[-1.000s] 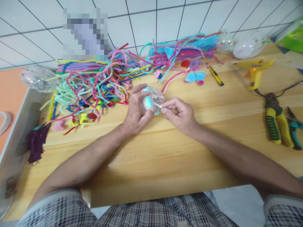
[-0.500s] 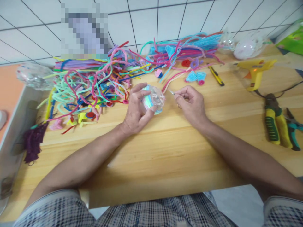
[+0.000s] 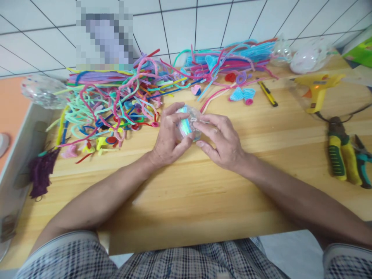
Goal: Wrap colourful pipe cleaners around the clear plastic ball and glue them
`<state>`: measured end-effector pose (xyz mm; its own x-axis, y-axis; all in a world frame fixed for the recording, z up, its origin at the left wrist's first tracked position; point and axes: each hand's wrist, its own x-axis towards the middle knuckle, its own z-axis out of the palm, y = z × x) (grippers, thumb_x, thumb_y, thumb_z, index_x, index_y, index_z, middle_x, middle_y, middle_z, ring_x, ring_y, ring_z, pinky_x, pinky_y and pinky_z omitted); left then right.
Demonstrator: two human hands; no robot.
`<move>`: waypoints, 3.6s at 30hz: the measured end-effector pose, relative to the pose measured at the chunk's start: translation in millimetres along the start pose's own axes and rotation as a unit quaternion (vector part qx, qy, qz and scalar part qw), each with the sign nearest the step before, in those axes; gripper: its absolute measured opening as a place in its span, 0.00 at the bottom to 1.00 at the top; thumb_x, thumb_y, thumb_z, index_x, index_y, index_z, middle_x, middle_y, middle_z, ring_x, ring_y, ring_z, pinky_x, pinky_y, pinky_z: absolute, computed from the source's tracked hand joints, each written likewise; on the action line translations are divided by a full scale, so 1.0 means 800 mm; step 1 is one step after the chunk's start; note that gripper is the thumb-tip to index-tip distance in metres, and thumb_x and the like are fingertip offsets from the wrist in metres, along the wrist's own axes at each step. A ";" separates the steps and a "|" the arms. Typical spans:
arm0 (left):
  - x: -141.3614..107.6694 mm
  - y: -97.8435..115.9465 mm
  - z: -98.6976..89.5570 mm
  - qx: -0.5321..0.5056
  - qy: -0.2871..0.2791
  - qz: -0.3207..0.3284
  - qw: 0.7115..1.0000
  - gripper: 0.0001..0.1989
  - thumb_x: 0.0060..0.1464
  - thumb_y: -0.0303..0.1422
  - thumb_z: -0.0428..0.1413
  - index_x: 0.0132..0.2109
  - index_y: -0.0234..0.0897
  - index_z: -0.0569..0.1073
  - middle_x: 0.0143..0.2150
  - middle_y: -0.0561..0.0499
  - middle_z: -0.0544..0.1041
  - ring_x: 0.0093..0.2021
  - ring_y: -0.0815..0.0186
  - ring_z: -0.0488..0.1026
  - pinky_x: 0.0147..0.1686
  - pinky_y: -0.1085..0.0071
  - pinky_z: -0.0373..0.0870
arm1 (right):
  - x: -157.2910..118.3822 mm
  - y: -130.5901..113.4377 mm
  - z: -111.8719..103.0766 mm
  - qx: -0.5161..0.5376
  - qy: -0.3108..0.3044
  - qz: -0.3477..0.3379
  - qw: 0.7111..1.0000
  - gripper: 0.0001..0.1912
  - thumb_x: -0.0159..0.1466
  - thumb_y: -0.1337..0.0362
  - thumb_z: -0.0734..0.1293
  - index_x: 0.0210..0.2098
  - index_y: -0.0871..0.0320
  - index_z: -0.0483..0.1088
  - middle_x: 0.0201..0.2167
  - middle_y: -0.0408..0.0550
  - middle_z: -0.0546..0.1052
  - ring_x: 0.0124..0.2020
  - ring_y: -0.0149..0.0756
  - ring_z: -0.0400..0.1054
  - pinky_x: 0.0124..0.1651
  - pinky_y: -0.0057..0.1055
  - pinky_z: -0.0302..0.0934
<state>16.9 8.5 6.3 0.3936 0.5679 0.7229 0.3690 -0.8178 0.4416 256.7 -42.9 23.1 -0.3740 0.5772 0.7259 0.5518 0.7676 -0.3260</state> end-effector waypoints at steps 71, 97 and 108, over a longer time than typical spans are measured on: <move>0.001 -0.007 -0.002 -0.016 -0.029 -0.002 0.999 0.30 0.78 0.58 0.56 0.75 0.52 0.60 0.78 0.38 0.68 0.79 0.41 0.69 0.80 0.35 0.65 | -0.001 0.009 0.003 0.024 -0.034 -0.004 0.999 0.41 0.81 0.39 0.65 0.87 0.45 0.57 0.76 0.61 0.75 0.75 0.64 0.72 0.75 0.69 0.70; -0.002 -0.008 0.000 -0.009 -0.003 -0.001 1.000 0.30 0.79 0.59 0.55 0.75 0.51 0.62 0.77 0.39 0.69 0.78 0.42 0.70 0.77 0.31 0.69 | -0.009 0.006 0.005 -0.023 -0.018 -0.014 0.999 0.32 0.80 0.50 0.71 0.79 0.47 0.70 0.75 0.63 0.76 0.75 0.62 0.75 0.72 0.66 0.76; -0.006 -0.002 -0.004 -0.001 -0.005 0.011 1.000 0.37 0.75 0.55 0.61 0.80 0.52 0.59 0.76 0.36 0.69 0.78 0.41 0.69 0.77 0.32 0.69 | -0.006 0.001 0.009 0.111 0.018 0.143 0.983 0.28 0.81 0.50 0.68 0.75 0.52 0.68 0.71 0.64 0.79 0.72 0.56 0.76 0.66 0.59 0.80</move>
<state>11.7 6.5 4.2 0.4095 0.5503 0.7276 0.3585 -0.8305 0.4264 253.5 -43.1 14.7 -0.1978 0.7713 0.6049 0.4520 0.6194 -0.6420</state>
